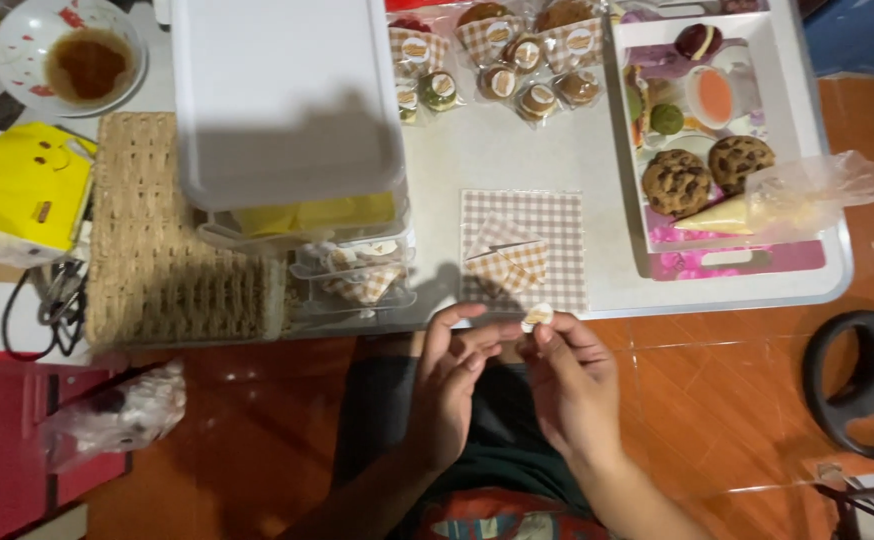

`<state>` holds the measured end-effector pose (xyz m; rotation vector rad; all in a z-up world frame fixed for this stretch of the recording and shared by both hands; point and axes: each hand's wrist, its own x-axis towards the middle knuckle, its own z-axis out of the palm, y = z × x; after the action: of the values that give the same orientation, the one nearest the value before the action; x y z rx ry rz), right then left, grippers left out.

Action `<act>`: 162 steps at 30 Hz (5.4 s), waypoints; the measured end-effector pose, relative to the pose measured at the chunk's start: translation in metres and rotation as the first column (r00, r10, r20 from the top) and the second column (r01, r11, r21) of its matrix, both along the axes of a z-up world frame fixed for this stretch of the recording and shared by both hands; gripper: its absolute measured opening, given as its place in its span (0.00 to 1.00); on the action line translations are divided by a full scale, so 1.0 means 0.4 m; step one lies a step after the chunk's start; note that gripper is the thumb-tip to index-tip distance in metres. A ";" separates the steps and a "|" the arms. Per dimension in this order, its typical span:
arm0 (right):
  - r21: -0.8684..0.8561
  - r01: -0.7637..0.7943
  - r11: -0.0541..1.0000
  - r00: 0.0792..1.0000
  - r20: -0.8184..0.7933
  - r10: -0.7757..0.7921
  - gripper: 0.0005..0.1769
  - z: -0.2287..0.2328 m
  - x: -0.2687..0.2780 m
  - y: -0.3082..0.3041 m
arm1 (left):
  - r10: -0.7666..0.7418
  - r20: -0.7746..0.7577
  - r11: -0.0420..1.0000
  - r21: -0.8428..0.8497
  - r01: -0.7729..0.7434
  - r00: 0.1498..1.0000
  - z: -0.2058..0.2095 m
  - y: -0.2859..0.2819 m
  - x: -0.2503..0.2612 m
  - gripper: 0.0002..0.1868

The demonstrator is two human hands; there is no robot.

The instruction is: Folding small checkered paper squares into packaging for treats at a pastry shop.

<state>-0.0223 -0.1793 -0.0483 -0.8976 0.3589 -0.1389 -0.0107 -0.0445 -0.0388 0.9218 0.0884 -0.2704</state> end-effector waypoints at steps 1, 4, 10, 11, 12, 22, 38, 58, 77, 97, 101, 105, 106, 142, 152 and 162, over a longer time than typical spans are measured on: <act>0.006 -0.004 1.000 1.000 -0.001 0.004 0.03 -0.013 0.002 -0.007 | 0.004 -0.001 1.000 0.006 -0.004 1.000 0.013 0.010 0.001 0.30; -0.173 0.075 0.982 0.997 0.017 -0.074 0.03 -0.034 0.027 -0.043 | -0.081 0.190 0.977 0.210 0.040 0.978 0.037 0.023 0.021 0.22; -0.696 0.293 0.655 0.956 0.215 -0.200 0.05 -0.067 0.142 -0.141 | -0.254 0.605 0.595 0.712 -0.371 0.754 -0.116 0.019 0.109 0.27; -0.761 0.184 0.622 0.980 0.190 -0.056 0.15 -0.071 0.158 -0.138 | -0.379 0.653 0.410 0.754 -0.513 0.656 -0.146 0.008 0.117 0.22; -0.818 0.079 0.570 0.984 0.154 0.085 0.25 -0.076 0.176 -0.135 | -0.514 0.654 0.219 0.726 -0.652 0.555 -0.175 -0.004 0.128 0.17; -0.967 -0.253 0.037 0.949 -0.241 0.202 0.28 -0.121 0.230 -0.125 | -0.725 0.451 0.121 0.828 -0.548 0.520 -0.232 -0.017 0.187 0.13; -0.963 -0.204 0.177 0.939 -0.141 0.313 0.21 -0.131 0.230 -0.144 | -0.628 0.480 0.227 0.866 -0.445 0.612 -0.228 -0.016 0.213 0.27; -0.962 -0.192 0.193 0.972 -0.160 0.172 0.06 -0.145 0.260 -0.178 | -0.489 0.644 0.176 0.733 -0.657 0.588 -0.262 -0.025 0.241 0.16; -0.933 -0.359 0.024 0.931 -0.356 0.086 0.07 -0.220 0.255 -0.153 | -0.509 0.614 0.148 0.752 -0.642 0.603 -0.293 -0.031 0.230 0.16; -0.897 -0.338 -0.285 0.936 -0.352 -0.004 0.16 -0.155 0.268 -0.109 | -0.598 0.664 0.145 0.640 -0.755 0.448 -0.298 -0.038 0.237 0.08; -0.886 -0.381 -0.264 0.923 -0.382 -0.049 0.18 -0.172 0.270 -0.158 | -0.607 0.656 0.157 0.653 -0.741 0.449 -0.283 -0.022 0.238 0.08; -0.982 -0.089 -0.169 0.994 -0.098 0.047 0.18 -0.259 0.263 -0.240 | -0.603 0.647 0.156 0.670 -0.726 0.467 -0.277 -0.020 0.233 0.09; -0.982 -0.087 -0.170 0.994 -0.097 0.051 0.18 -0.228 0.247 -0.218 | -0.601 0.647 0.153 0.669 -0.727 0.469 -0.276 -0.020 0.232 0.09; -0.709 -0.008 0.705 1.000 -0.026 -0.014 0.11 -0.130 0.105 -0.231 | -0.579 0.567 0.128 0.773 -0.621 0.587 -0.309 -0.009 0.107 0.24; -0.803 -0.456 0.384 0.888 -0.442 0.130 0.07 -0.109 -0.003 -0.220 | -0.429 0.832 0.243 0.483 -0.841 0.353 -0.255 0.043 0.045 0.05; -0.270 -0.228 0.935 0.971 -0.137 0.198 0.17 -0.201 -0.015 -0.123 | -0.358 0.902 0.252 0.341 -0.906 0.240 -0.163 0.098 0.004 0.03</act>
<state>-0.0285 -0.2285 -0.1285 -1.2258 0.3440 0.0616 -0.0090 -0.0051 -0.1039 2.1357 -0.7814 1.1177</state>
